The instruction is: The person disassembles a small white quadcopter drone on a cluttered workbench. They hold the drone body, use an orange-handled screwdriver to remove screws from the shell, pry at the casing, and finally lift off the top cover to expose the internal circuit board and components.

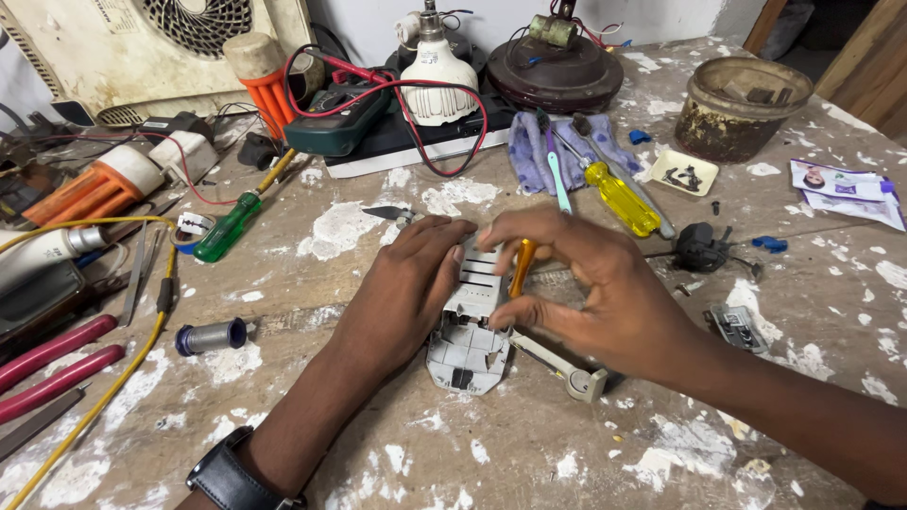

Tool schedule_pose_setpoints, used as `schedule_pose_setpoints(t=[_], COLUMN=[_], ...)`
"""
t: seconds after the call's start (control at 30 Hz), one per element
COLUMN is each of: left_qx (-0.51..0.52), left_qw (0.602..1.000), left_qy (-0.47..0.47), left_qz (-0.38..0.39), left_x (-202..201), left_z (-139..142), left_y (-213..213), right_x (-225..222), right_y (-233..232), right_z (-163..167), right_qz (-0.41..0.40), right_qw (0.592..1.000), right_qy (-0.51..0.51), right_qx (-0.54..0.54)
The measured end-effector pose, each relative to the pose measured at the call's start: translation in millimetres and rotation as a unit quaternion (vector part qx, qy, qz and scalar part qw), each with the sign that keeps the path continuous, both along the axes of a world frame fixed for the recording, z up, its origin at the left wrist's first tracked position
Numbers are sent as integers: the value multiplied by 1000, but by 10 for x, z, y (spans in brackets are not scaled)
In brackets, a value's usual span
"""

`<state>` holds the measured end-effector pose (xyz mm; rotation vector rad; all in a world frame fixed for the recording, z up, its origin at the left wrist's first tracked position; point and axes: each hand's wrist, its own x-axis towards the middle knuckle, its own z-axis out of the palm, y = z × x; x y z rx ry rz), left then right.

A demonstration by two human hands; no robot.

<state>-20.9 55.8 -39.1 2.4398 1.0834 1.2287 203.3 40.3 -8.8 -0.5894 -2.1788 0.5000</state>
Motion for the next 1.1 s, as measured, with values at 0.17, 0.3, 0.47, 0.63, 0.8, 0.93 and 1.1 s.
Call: schedule_pose_setpoints(t=[0.17, 0.3, 0.47, 0.63, 0.8, 0.93, 1.1], left_qx=[-9, -5, 8, 9, -3, -1, -14], left_qw=[1000, 1000, 1000, 1000, 1000, 1000, 1000], left_qy=[-8, -9, -11, -5, -6, -7, 2], left_qz=[3, 1, -2, -2, 5, -1, 10], left_x=[11, 9, 8, 5, 11, 8, 6], left_z=[1, 1, -10, -7, 0, 7, 1], left_y=[-4, 1, 6, 10, 7, 9, 2], right_x=[40, 37, 11, 16, 84, 67, 37], right_y=[20, -2, -24, 32, 26, 16, 1], right_z=[10, 44, 26, 18, 94, 93, 18], right_qz=[-15, 11, 21, 49, 26, 54, 30], right_qw=[996, 991, 993, 995, 995, 995, 998], right_qy=[55, 53, 43, 80, 50, 51, 63], right_qx=[-66, -124, -108, -29, -85, -61, -9])
